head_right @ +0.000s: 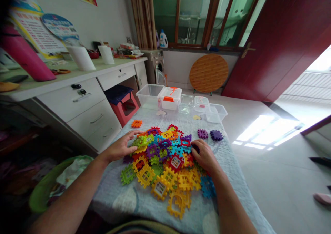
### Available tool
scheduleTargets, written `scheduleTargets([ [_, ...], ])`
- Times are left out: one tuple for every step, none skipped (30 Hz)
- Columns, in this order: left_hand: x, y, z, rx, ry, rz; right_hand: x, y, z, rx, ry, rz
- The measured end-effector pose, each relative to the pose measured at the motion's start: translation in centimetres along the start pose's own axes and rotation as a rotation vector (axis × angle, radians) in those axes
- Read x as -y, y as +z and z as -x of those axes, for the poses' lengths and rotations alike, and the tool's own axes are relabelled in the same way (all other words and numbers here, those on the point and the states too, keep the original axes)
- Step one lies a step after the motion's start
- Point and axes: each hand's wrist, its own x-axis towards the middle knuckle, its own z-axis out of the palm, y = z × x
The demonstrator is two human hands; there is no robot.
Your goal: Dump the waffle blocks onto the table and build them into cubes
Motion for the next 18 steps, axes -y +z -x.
scheduleTargets([
  [0.1, -0.1, 0.1, 0.013, -0.030, 0.001, 0.0, 0.0, 0.0, -0.004, 0.000, -0.001],
  [0.3, -0.2, 0.1, 0.034, -0.058, 0.018, 0.0, 0.0, 0.0, -0.009, -0.001, -0.004],
  [0.4, -0.3, 0.2, 0.061, -0.079, 0.045, 0.0, 0.0, 0.0, -0.013, -0.003, -0.007],
  [0.5, -0.3, 0.2, 0.081, -0.093, 0.071, 0.0, 0.0, 0.0, -0.015, -0.004, -0.009],
  [0.7, -0.3, 0.2, 0.091, -0.100, 0.091, 0.0, 0.1, 0.0, -0.017, -0.005, -0.008],
  [0.8, -0.3, 0.2, 0.089, -0.102, 0.103, 0.0, 0.1, 0.0, -0.015, -0.006, -0.007],
  [0.9, -0.3, 0.2, 0.078, -0.099, 0.107, -0.1, 0.1, 0.0, -0.012, -0.006, -0.003],
  [1.1, -0.3, 0.2, 0.062, -0.097, 0.105, -0.1, 0.1, 0.0, -0.008, -0.004, 0.000],
  [1.2, -0.2, 0.2, 0.043, -0.097, 0.103, -0.1, 0.1, 0.0, -0.004, -0.001, 0.002],
  [1.4, -0.3, 0.2, 0.026, -0.101, 0.103, -0.1, 0.1, 0.0, -0.001, 0.001, 0.003],
  [1.5, -0.3, 0.2, 0.014, -0.107, 0.108, -0.1, 0.1, 0.0, 0.001, 0.002, 0.002],
  [1.6, -0.3, 0.2, 0.006, -0.115, 0.118, -0.1, 0.1, 0.0, 0.002, 0.003, 0.000],
  [1.7, -0.4, 0.2, 0.001, -0.122, 0.130, 0.0, 0.1, 0.0, 0.000, 0.003, -0.002],
  [1.9, -0.4, 0.2, -0.005, -0.128, 0.139, 0.0, 0.1, 0.0, -0.002, 0.004, -0.004],
  [2.0, -0.5, 0.2, -0.021, -0.136, 0.135, 0.0, 0.1, 0.0, -0.003, 0.005, -0.005],
  [2.2, -0.5, 0.2, -0.047, -0.146, 0.109, 0.0, 0.1, 0.0, -0.004, 0.007, -0.006],
  [2.3, -0.6, 0.1, -0.084, -0.156, 0.056, 0.0, 0.1, 0.0, -0.005, 0.007, -0.006],
  [2.5, -0.6, 0.0, -0.128, -0.166, -0.018, 0.0, 0.1, 0.0, -0.005, 0.007, -0.005],
])
